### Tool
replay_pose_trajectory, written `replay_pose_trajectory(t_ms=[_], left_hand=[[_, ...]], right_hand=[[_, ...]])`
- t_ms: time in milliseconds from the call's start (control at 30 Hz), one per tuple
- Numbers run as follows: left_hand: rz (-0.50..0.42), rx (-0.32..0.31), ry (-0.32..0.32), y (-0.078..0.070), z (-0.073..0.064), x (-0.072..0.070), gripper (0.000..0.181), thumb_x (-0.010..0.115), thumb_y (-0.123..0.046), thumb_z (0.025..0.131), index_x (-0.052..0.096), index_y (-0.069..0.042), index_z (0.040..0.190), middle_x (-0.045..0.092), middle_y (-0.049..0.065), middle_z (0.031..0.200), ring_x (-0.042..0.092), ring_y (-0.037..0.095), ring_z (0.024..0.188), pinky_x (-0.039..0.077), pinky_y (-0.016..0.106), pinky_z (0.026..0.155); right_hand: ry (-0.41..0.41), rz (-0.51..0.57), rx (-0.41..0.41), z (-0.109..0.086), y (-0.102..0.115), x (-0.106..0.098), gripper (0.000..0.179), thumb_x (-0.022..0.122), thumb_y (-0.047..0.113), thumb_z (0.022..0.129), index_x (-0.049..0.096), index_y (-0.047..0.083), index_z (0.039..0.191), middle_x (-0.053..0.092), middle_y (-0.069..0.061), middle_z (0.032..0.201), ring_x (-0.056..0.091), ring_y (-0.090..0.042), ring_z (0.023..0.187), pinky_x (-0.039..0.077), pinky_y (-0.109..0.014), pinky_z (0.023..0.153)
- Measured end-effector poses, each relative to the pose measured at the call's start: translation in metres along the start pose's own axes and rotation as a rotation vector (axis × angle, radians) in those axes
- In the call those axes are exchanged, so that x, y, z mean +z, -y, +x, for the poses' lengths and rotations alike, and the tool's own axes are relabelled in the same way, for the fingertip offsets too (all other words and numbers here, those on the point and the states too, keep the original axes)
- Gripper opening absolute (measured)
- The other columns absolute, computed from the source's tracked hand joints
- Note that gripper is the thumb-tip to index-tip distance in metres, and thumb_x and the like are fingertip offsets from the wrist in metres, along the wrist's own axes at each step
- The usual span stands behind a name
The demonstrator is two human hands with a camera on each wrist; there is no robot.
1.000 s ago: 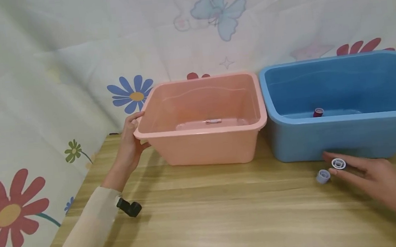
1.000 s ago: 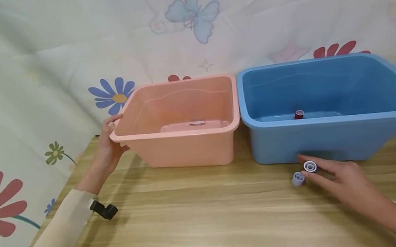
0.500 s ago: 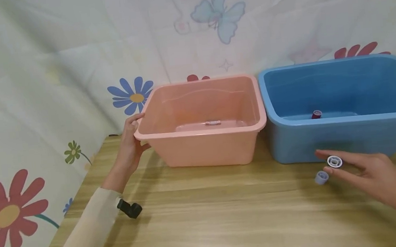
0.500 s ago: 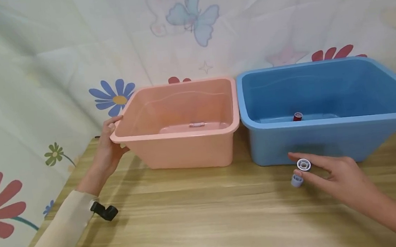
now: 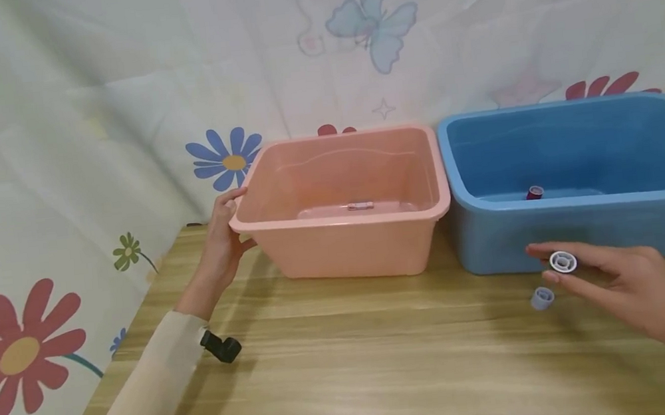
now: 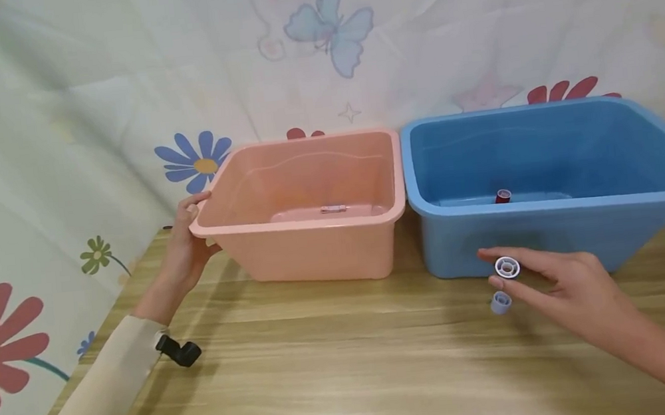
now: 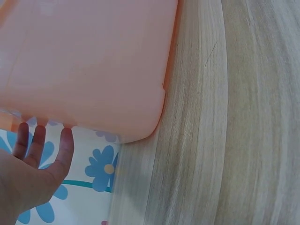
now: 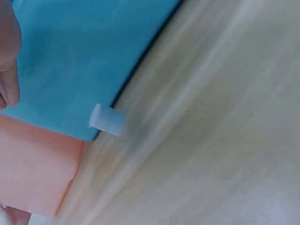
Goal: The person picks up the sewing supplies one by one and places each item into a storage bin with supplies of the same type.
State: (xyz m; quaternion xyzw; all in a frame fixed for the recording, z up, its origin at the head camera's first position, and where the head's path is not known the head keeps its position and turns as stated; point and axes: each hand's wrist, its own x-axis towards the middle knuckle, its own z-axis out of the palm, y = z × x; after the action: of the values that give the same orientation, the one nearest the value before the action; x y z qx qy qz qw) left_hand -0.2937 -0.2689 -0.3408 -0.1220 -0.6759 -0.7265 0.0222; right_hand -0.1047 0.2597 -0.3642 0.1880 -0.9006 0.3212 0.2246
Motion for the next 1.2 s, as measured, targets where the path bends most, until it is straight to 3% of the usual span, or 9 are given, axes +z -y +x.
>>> replay_pose_trajectory(t_ms=[333, 600, 900, 1033, 1200], left_hand=[[0.011, -0.003, -0.005, 0.005, -0.004, -0.005, 0.036, 0.046, -0.044, 0.104, 0.047, -0.032, 0.137, 0.049, 0.001, 0.136, 0.053, 0.022, 0.118, 0.045, 0.048, 0.091], [-0.006, 0.003, 0.006, 0.003, 0.000, -0.004, 0.036, 0.047, -0.042, 0.103, 0.047, -0.032, 0.138, 0.050, 0.002, 0.135, 0.053, 0.023, 0.118, 0.045, 0.050, 0.093], [0.007, 0.000, 0.020, 0.004, -0.002, -0.002, 0.036, 0.046, -0.043, 0.104, 0.047, -0.031, 0.138, 0.049, 0.002, 0.137, 0.052, 0.024, 0.120, 0.044, 0.052, 0.094], [0.001, 0.005, 0.016, 0.003, -0.001, -0.002, 0.036, 0.047, -0.044, 0.104, 0.048, -0.031, 0.138, 0.050, 0.002, 0.136, 0.052, 0.023, 0.120, 0.043, 0.053, 0.094], [-0.005, 0.011, 0.014, 0.002, -0.001, -0.002, 0.037, 0.047, -0.045, 0.103, 0.048, -0.031, 0.138, 0.050, 0.003, 0.136, 0.053, 0.022, 0.119, 0.043, 0.052, 0.093]], right_hand=[[0.021, -0.063, -0.084, 0.013, 0.020, -0.020, 0.055, 0.085, 0.006, 0.080, 0.070, 0.021, 0.130, 0.065, 0.026, 0.119, 0.058, 0.022, 0.100, 0.047, -0.003, 0.071], [-0.030, -0.031, -0.130, 0.035, 0.032, -0.036, 0.061, 0.085, -0.002, 0.075, 0.070, 0.018, 0.130, 0.065, 0.023, 0.123, 0.060, 0.019, 0.100, 0.045, -0.002, 0.079], [-0.020, -0.072, -0.084, 0.054, 0.039, -0.048, 0.056, 0.084, 0.002, 0.080, 0.070, 0.022, 0.131, 0.070, 0.020, 0.117, 0.057, 0.022, 0.101, 0.042, -0.001, 0.080], [-0.052, -0.065, -0.085, 0.062, 0.042, -0.055, 0.054, 0.081, 0.001, 0.083, 0.070, 0.024, 0.131, 0.068, 0.026, 0.116, 0.057, 0.022, 0.103, 0.041, 0.000, 0.083], [-0.013, -0.151, -0.052, 0.073, 0.038, -0.065, 0.051, 0.077, 0.013, 0.091, 0.064, 0.026, 0.139, 0.071, 0.006, 0.125, 0.049, 0.029, 0.104, 0.036, 0.003, 0.082]])
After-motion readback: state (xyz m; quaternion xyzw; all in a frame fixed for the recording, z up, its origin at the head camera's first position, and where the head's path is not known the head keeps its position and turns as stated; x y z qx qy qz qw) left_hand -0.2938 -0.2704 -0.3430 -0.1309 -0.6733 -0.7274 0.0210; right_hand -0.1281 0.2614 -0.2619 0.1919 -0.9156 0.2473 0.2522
